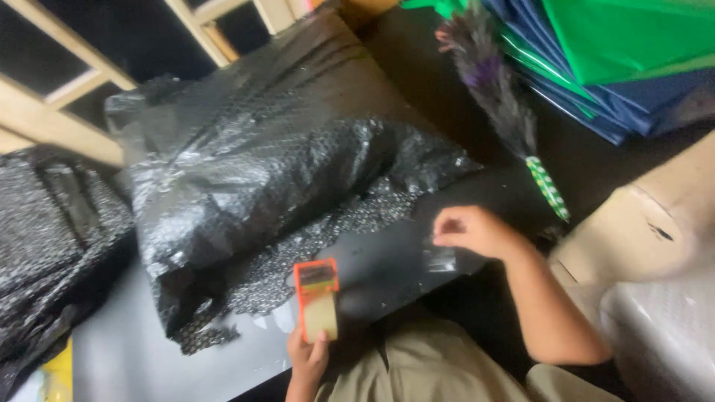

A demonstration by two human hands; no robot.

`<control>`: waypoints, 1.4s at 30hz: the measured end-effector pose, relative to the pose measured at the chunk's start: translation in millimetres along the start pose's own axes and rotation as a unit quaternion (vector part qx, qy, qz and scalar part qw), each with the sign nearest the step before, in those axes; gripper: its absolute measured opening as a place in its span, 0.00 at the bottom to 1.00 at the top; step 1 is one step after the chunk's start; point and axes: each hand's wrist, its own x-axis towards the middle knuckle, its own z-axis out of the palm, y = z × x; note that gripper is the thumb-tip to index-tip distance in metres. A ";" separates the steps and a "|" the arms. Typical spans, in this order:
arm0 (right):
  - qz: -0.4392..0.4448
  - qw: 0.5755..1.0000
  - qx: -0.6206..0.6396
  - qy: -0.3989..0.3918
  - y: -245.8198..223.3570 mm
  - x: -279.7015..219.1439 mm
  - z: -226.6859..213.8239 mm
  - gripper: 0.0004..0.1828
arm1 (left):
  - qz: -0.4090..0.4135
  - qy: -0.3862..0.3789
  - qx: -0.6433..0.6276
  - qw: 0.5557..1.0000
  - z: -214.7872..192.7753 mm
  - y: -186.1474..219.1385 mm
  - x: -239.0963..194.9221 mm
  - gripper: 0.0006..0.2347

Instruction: The person wraps a blue rectangular bag in black bubble wrap on a table, folds the edges, and secures the package with clear packing tape using a handheld dispenser.

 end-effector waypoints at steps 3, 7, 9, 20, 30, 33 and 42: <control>0.107 0.988 -0.103 -0.048 -10.8 -25.1 -40.3 0.05 | -0.092 -0.007 -0.011 0.996 2.4 7.6 3.0 0.15; 0.254 0.947 -0.183 -0.067 -32.5 -37.9 -66.0 0.04 | -0.097 -0.074 -0.084 0.989 19.7 49.9 23.7 0.15; 0.276 0.936 -0.205 -0.071 -28.3 -35.1 -70.8 0.04 | -0.105 -0.094 -0.094 0.986 33.4 65.5 31.7 0.17; 0.372 0.818 -0.437 -0.023 -61.9 -30.1 -41.5 0.09 | 0.010 -0.133 -0.123 0.983 61.7 87.4 50.2 0.21; 0.240 0.876 -0.398 0.128 -9.1 -48.5 -49.2 0.27 | 0.017 -0.169 -0.160 0.972 57.7 108.0 56.7 0.20; 0.061 0.928 -0.292 0.225 -45.4 -47.1 -6.7 0.19 | 0.011 -0.188 -0.141 0.972 54.7 118.2 60.3 0.20; -0.353 0.867 -0.304 0.174 -73.3 -15.7 98.4 0.19 | 0.052 -0.183 -0.111 0.975 54.3 126.4 63.9 0.20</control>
